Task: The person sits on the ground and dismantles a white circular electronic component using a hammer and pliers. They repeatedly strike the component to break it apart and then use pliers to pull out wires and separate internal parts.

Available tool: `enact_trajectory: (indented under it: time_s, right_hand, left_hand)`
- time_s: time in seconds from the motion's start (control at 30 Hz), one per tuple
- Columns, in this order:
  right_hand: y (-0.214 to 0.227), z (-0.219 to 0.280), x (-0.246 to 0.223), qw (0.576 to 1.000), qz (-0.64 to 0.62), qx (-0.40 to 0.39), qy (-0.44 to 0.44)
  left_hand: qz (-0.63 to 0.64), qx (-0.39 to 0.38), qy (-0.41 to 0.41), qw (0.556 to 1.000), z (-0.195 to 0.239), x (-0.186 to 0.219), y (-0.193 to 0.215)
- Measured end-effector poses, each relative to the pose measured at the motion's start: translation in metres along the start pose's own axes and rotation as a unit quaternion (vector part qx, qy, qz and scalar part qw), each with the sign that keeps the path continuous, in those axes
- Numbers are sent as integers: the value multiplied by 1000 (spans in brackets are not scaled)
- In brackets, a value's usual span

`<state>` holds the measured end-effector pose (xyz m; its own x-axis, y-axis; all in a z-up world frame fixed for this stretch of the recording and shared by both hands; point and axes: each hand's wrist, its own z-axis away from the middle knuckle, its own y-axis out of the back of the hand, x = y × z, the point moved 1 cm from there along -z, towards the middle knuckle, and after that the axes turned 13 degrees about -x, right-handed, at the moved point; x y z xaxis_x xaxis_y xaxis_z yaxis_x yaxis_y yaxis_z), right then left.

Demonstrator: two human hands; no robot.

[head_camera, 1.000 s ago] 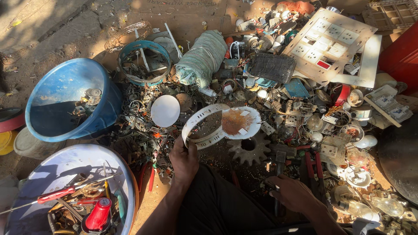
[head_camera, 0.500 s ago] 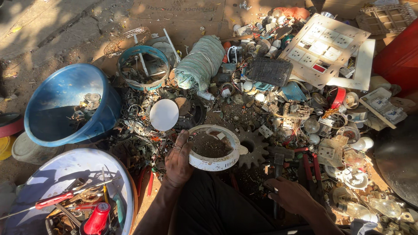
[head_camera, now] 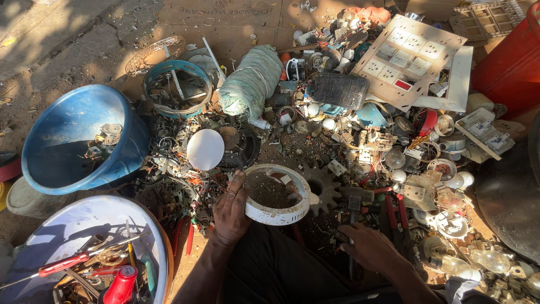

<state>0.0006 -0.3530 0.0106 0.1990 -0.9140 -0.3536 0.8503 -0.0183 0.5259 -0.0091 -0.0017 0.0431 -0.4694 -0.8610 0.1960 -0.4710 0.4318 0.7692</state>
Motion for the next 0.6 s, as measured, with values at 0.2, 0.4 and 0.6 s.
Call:
enact_trajectory:
  time_s: [0.2,0.4,0.6]
  right_hand:
    - [1,19,-12,857,-69,416,296]
    - [-12,2,15,824,-401,280,286]
    - [-7,-11,33,742,-609,179,215]
  left_hand:
    - [68,-47,4,997,-13,25,-14]
    - [254,-246,222,909,-22,63,-56]
    - [757,-71,370,534,-36,87,-82]
